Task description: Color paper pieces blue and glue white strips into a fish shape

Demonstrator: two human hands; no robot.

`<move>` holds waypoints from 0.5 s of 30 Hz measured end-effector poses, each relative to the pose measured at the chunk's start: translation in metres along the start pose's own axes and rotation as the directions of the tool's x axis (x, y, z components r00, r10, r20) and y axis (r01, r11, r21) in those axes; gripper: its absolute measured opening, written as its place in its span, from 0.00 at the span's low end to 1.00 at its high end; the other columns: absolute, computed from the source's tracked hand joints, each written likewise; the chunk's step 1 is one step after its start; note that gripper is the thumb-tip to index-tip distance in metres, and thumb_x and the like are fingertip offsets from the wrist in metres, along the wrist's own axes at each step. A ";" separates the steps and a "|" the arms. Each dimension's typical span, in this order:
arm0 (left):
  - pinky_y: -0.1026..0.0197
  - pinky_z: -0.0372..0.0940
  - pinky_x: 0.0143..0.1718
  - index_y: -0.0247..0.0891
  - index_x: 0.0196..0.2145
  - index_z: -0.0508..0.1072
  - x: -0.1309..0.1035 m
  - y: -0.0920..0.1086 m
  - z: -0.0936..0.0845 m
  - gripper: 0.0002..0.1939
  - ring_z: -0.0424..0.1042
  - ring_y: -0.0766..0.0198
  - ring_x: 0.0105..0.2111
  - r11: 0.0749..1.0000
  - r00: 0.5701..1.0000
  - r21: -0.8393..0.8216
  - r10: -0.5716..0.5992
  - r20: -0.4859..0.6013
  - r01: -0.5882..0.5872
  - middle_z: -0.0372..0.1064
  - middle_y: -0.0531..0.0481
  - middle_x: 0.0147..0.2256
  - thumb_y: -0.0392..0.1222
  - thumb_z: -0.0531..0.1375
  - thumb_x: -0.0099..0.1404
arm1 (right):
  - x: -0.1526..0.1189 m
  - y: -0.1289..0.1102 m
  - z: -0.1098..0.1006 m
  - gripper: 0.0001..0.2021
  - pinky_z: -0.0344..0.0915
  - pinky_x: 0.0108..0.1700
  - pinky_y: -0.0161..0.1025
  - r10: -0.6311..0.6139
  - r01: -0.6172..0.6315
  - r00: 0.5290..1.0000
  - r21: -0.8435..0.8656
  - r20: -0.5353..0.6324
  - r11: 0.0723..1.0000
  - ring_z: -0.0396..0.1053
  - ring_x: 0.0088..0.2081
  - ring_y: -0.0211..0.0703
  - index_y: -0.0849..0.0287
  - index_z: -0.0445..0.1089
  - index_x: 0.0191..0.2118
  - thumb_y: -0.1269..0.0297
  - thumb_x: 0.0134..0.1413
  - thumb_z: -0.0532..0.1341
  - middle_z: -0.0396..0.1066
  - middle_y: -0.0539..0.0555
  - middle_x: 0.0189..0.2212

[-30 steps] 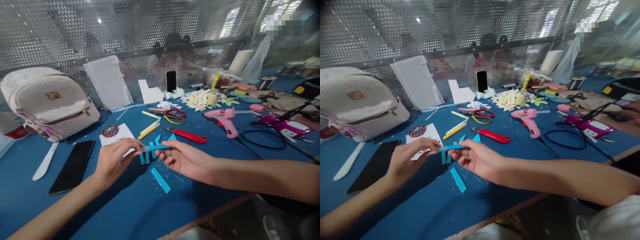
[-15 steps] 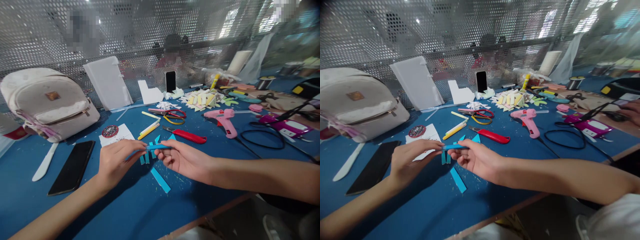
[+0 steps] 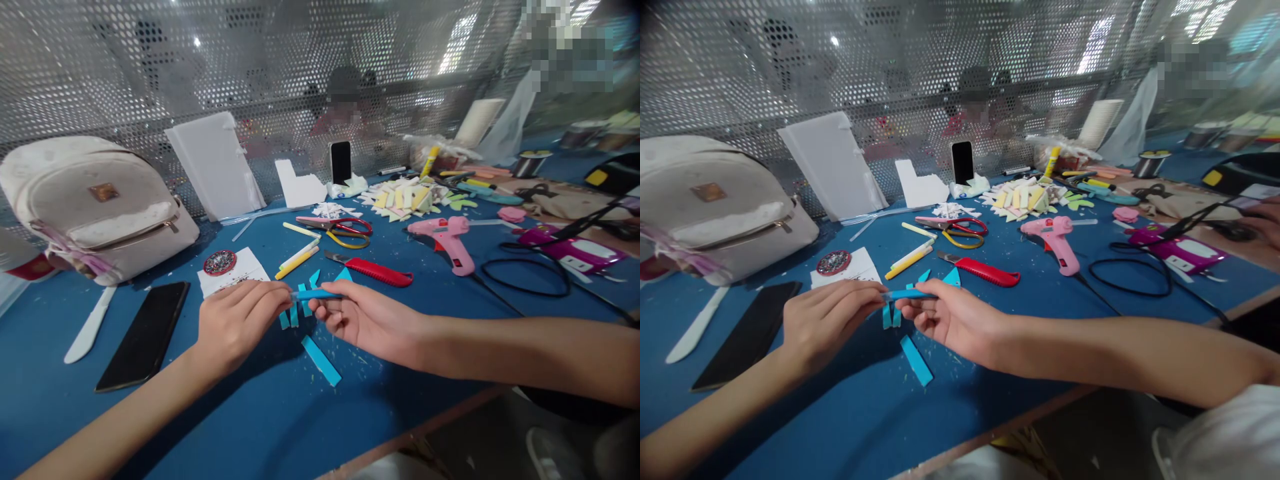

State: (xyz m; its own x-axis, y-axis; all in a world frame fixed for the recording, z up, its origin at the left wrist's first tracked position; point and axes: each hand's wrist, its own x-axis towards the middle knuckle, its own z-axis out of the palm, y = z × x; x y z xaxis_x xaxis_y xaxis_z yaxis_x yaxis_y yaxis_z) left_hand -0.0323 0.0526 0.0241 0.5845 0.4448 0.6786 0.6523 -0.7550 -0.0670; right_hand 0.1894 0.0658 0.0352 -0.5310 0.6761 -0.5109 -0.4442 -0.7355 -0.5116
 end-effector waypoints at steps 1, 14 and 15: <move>0.64 0.66 0.40 0.39 0.41 0.72 0.000 -0.001 0.000 0.04 0.77 0.63 0.38 1.000 1.000 -0.001 -0.008 0.007 0.008 0.77 0.52 0.41 0.36 0.62 0.67 | 0.000 0.000 -0.001 0.09 0.65 0.23 0.24 0.004 -0.004 1.000 0.000 0.001 1.000 0.69 0.26 0.32 0.69 0.68 0.32 0.75 0.64 0.54 0.72 0.59 0.28; 0.70 0.67 0.40 0.41 0.35 0.70 -0.012 0.014 -0.038 0.04 0.75 0.69 0.36 0.908 0.955 -0.308 -0.238 0.177 0.283 0.74 0.55 0.35 0.34 0.60 0.67 | 0.003 -0.008 -0.015 0.10 0.67 0.23 0.25 -0.030 0.030 1.000 0.001 0.006 1.000 0.69 0.25 0.32 0.70 0.68 0.33 0.72 0.66 0.54 0.73 0.59 0.29; 0.70 0.67 0.39 0.42 0.36 0.70 -0.014 0.018 -0.043 0.05 0.75 0.69 0.36 0.900 0.946 -0.323 -0.225 0.233 0.293 0.74 0.55 0.35 0.33 0.59 0.68 | 0.003 -0.009 -0.016 0.11 0.67 0.23 0.25 -0.034 0.034 0.999 -0.001 0.003 0.999 0.70 0.26 0.33 0.69 0.69 0.33 0.72 0.66 0.53 0.73 0.59 0.29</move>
State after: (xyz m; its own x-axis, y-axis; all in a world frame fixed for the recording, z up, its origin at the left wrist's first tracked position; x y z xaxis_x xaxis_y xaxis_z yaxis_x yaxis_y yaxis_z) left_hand -0.0494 0.0121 0.0446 0.5185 0.7029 0.4869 0.6028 -0.7043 0.3749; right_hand 0.2029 0.0749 0.0271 -0.5176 0.7008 -0.4908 -0.4619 -0.7118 -0.5292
